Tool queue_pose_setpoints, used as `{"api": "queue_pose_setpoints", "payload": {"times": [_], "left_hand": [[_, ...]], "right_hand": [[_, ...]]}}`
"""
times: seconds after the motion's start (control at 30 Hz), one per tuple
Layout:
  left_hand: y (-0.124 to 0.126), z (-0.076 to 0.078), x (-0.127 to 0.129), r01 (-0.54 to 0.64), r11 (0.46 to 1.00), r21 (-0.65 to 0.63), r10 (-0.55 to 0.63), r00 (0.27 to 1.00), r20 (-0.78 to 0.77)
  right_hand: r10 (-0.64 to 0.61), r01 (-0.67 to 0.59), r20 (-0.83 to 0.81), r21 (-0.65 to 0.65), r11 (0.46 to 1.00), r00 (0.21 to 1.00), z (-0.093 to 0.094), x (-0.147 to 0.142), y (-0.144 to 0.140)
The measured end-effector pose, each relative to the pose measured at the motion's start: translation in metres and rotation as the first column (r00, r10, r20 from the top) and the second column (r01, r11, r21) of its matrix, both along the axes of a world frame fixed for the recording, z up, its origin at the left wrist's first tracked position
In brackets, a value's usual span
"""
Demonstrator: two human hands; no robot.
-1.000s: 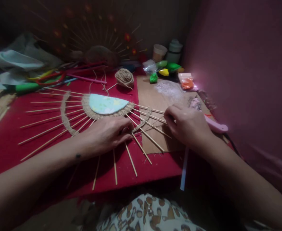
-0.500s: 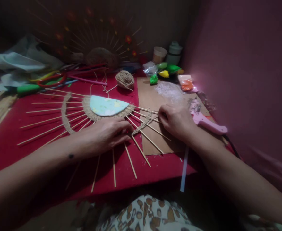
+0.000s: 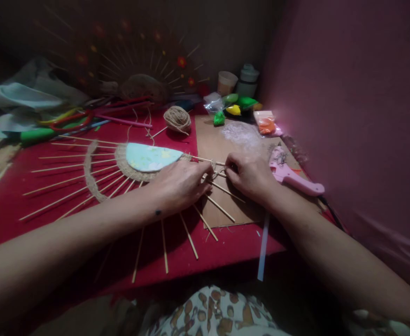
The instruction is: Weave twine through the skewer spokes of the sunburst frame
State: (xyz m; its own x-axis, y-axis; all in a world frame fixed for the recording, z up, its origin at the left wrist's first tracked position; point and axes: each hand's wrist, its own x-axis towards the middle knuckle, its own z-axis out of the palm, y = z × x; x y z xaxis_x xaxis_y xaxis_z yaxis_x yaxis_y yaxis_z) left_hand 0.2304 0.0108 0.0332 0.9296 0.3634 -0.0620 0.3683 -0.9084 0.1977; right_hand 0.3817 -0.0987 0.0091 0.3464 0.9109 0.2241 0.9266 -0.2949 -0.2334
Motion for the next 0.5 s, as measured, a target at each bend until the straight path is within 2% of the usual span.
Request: {"api": "queue_pose_setpoints", "payload": {"times": [0.1,0.2,0.33,0.5], "left_hand": [[-0.003,-0.003,0.002,-0.046,0.999,-0.005,0.046,0.999,-0.015],[0.000,-0.004,0.001,-0.033,0.997,-0.068,0.035,0.999,0.038],[0.005,-0.001,-0.003,-0.015,0.997,-0.082,0.023,0.996,0.090],[0.009,0.005,-0.009,-0.008,0.995,-0.103,0.022,0.990,0.137]], "right_hand": [[0.001,0.000,-0.037,0.024,1.000,0.999,0.000,0.001,-0.001],[-0.003,0.009,-0.100,0.064,0.998,0.995,0.004,0.003,-0.004],[-0.008,0.030,-0.194,0.107,0.994,0.981,0.014,0.006,-0.011],[0.065,-0.023,-0.131,0.301,0.953,0.989,0.022,-0.003,-0.031]]}}
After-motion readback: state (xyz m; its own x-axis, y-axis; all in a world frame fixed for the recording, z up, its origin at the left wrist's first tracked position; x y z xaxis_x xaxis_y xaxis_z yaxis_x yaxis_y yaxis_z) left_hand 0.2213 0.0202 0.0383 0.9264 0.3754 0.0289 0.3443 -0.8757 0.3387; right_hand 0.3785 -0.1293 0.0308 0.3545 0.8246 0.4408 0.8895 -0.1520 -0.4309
